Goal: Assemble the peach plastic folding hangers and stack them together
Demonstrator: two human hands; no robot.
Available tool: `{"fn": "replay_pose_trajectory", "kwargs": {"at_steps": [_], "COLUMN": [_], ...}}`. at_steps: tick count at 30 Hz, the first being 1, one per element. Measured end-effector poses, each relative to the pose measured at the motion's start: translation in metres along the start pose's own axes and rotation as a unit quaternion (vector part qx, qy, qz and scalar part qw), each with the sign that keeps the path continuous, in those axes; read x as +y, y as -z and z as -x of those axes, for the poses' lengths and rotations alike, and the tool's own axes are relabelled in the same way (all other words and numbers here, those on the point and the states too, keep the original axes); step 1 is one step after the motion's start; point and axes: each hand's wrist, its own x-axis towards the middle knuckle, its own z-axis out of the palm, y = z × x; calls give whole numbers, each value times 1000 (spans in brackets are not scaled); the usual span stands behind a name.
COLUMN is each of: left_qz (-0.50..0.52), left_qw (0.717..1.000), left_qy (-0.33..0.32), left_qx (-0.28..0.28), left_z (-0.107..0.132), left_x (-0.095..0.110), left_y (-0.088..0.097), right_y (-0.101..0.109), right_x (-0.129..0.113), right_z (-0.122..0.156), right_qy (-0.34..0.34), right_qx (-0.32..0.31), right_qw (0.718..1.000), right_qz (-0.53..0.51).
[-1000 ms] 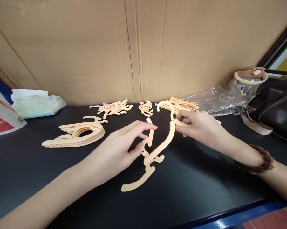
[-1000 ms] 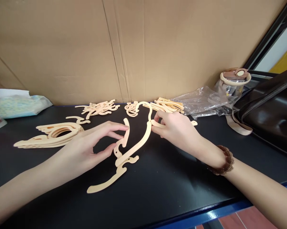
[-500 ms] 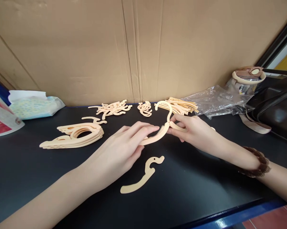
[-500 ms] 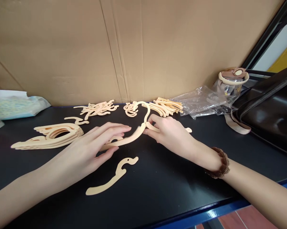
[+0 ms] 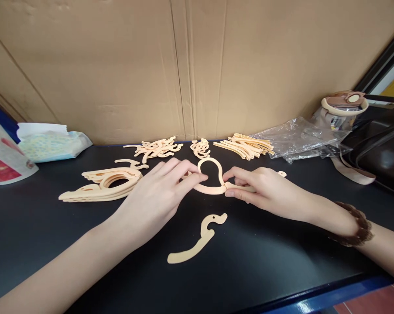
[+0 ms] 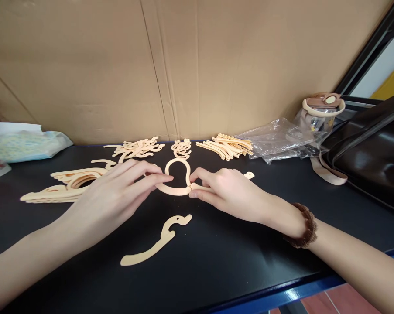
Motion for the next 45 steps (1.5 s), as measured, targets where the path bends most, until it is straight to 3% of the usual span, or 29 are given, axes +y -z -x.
{"fn": "replay_pose_trajectory", "kwargs": {"at_steps": [3,7,9,12,17,22,25,27,32,34,37,40,45], "left_qz": [-10,26,72,154,259,337,365,427,599,620,630,634,641], "left_qw": [999,982,964,941,916,904,894,867,754,733,726,727,716], "left_qy": [39,185,257,302,299,260,248,241,263,278,275,264,276], "left_qx": [26,39,23,-18,-61,-48,-71,-86,-62,-39,-9,-13,5], "left_z": [2,2,1,-2,-3,-4,-7,-9,-10,-11,-12,-12,-11], "left_x": [1,3,4,4,9,23,32,35,35,34,32,31,30], "left_y": [1,3,3,1,0,6,8,5,-5,-6,-4,-2,-3], "right_y": [1,2,2,0,-3,-4,-6,-8,-8,-8,-8,-8,-4], "right_x": [-4,-6,-6,-7,-10,-14,-17,-18,-19,-18,-17,-16,-15], "right_z": [1,2,3,3,5,7,8,9,10,10,10,11,9], "right_qy": [27,46,52,51,62,65,65,80,115,125,141,146,96], "right_qx": [-26,-27,-17,-7,-9,-28,-28,-33,-8,12,39,56,52], "right_qw": [999,999,999,999,998,997,996,994,992,991,988,987,992], "right_qz": [-13,-10,-3,6,-6,-29,-59,-69,-49,-48,-47,-40,-69]}}
